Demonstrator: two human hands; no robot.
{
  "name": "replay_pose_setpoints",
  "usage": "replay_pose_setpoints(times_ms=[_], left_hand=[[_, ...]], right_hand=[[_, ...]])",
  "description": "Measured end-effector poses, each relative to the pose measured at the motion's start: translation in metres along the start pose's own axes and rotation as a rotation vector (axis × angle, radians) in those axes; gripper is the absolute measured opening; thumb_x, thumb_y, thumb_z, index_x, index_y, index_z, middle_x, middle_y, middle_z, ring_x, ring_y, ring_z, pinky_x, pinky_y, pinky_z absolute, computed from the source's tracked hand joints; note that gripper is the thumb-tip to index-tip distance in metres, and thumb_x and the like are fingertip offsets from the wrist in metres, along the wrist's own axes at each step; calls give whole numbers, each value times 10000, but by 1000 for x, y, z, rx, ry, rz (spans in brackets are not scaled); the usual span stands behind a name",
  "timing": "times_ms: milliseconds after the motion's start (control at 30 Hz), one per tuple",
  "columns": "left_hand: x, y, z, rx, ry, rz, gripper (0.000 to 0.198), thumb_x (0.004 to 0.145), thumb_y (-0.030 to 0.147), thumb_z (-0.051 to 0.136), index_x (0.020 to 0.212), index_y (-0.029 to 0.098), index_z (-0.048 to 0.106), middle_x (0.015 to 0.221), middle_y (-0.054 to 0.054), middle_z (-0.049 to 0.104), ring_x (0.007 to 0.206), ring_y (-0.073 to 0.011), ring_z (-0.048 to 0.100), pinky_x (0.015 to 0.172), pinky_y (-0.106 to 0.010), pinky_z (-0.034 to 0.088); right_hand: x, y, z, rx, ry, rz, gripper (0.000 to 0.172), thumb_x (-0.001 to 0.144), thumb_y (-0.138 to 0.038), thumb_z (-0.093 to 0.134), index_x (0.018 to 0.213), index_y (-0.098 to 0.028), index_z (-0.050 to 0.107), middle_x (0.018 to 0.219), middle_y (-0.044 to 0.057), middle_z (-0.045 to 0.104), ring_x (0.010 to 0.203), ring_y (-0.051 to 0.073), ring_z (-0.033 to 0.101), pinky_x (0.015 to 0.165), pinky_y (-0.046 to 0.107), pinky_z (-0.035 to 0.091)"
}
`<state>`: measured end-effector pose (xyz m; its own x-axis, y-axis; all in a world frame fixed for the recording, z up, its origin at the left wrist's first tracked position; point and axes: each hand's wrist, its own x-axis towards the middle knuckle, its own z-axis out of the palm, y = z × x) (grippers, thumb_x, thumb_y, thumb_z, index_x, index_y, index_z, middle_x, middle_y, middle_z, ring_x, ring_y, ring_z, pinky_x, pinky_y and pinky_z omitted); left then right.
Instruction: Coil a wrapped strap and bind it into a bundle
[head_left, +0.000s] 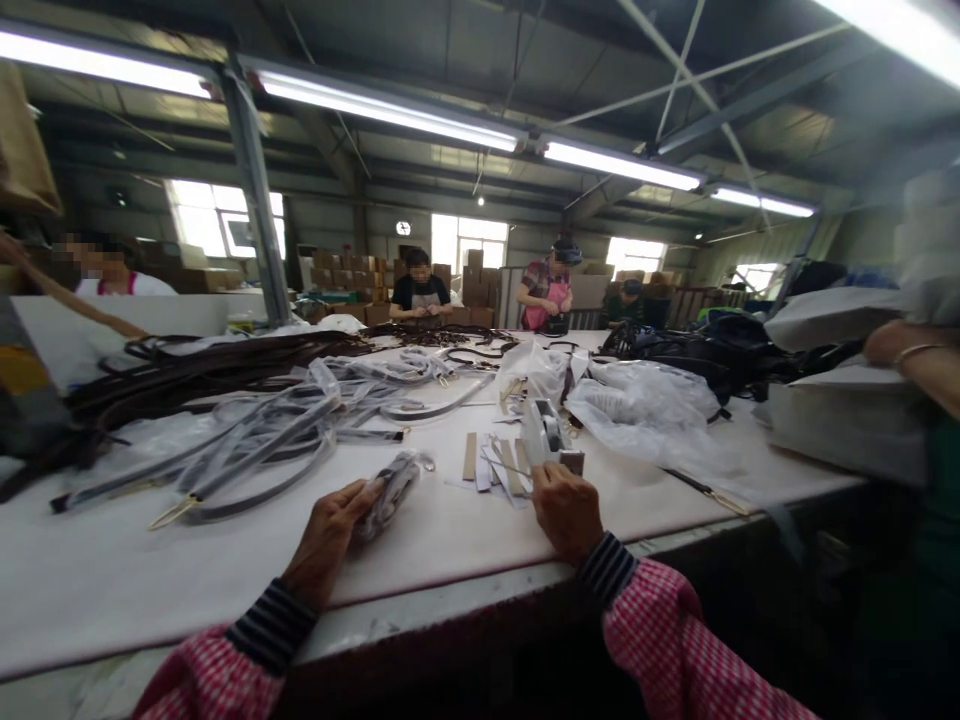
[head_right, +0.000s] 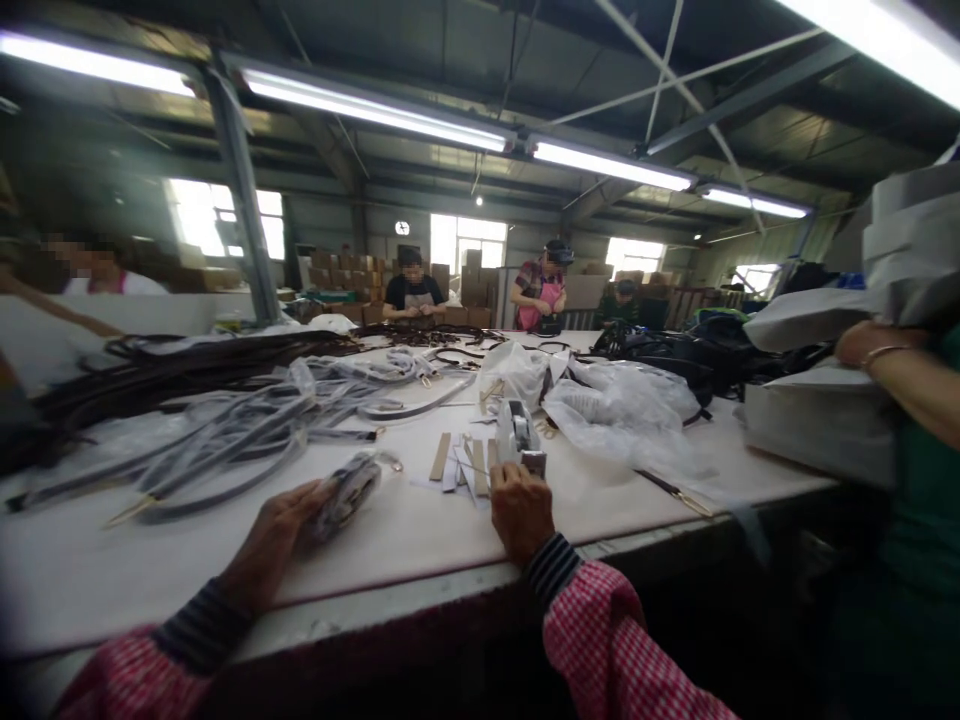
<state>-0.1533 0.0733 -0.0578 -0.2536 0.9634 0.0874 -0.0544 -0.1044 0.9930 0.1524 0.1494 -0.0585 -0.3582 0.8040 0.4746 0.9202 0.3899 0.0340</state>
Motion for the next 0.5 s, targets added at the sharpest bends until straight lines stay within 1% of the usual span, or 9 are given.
replay_pose_setpoints(times_ms=[33, 67, 100, 133, 200, 267, 333, 400, 500], left_hand=[[5, -2, 0, -77, -13, -40, 470, 701, 578, 857, 806, 157, 678, 734, 11, 618, 652, -135, 488, 548, -220, 368], [11, -4, 0, -137, -24, -67, 461, 706, 560, 858, 836, 150, 693, 736, 2, 638, 629, -134, 502, 527, -217, 382], [16, -6, 0, -187, -31, -86, 445, 719, 533, 855, 871, 141, 709, 753, -13, 664, 621, -138, 526, 522, -219, 409], [21, -7, 0, -240, -36, -101, 421, 733, 489, 851, 909, 129, 723, 787, -34, 692, 634, -147, 560, 534, -226, 449], [28, -9, -1, -334, -33, -116, 351, 773, 374, 820, 985, 106, 739, 905, -89, 738, 722, -181, 637, 620, -256, 539], [32, -9, -3, -422, -16, -126, 281, 817, 271, 762, 1037, 98, 742, 1004, -122, 751, 814, -209, 683, 722, -294, 592], [33, -8, -6, -491, 1, -132, 225, 852, 212, 713, 1042, 97, 745, 1022, -131, 754, 832, -214, 701, 759, -308, 608], [34, -8, -8, -542, 3, -134, 194, 865, 183, 701, 1031, 93, 745, 1021, -138, 756, 835, -215, 710, 758, -300, 611], [35, -6, -10, -604, -17, -140, 181, 859, 157, 718, 1024, 86, 743, 1022, -144, 758, 853, -223, 719, 750, -282, 608]], right_hand=[[1, -1, -4, 40, 35, 24, 201, 953, -75, 438, 954, -146, 626, 990, 133, 700, 988, 277, 674, 789, 357, 473], [3, -4, -8, 133, 54, 44, 191, 979, -115, 427, 945, -159, 610, 951, 114, 708, 960, 257, 685, 797, 345, 477], [4, -8, -11, 288, 42, 58, 181, 1000, -165, 418, 941, -174, 588, 895, 86, 715, 883, 229, 701, 772, 326, 487], [6, -14, -14, 493, -10, 64, 169, 1011, -218, 412, 940, -189, 562, 830, 55, 718, 770, 198, 706, 714, 301, 497], [9, -30, -17, 920, -216, 65, 140, 990, -298, 425, 932, -207, 514, 705, 5, 707, 524, 152, 644, 533, 252, 472], [13, -49, -15, 1179, -433, 57, 119, 935, -325, 463, 900, -212, 484, 619, -18, 685, 384, 126, 544, 394, 216, 397], [18, -66, -12, 1294, -543, 45, 120, 880, -325, 505, 863, -209, 480, 565, -26, 662, 344, 109, 486, 346, 193, 353], [25, -78, -8, 1358, -586, 9, 135, 858, -331, 524, 856, -200, 492, 555, -22, 662, 341, 96, 475, 341, 178, 344], [37, -86, -2, 1400, -636, -55, 137, 831, -320, 542, 850, -189, 509, 559, -7, 677, 349, 95, 498, 340, 166, 338]])
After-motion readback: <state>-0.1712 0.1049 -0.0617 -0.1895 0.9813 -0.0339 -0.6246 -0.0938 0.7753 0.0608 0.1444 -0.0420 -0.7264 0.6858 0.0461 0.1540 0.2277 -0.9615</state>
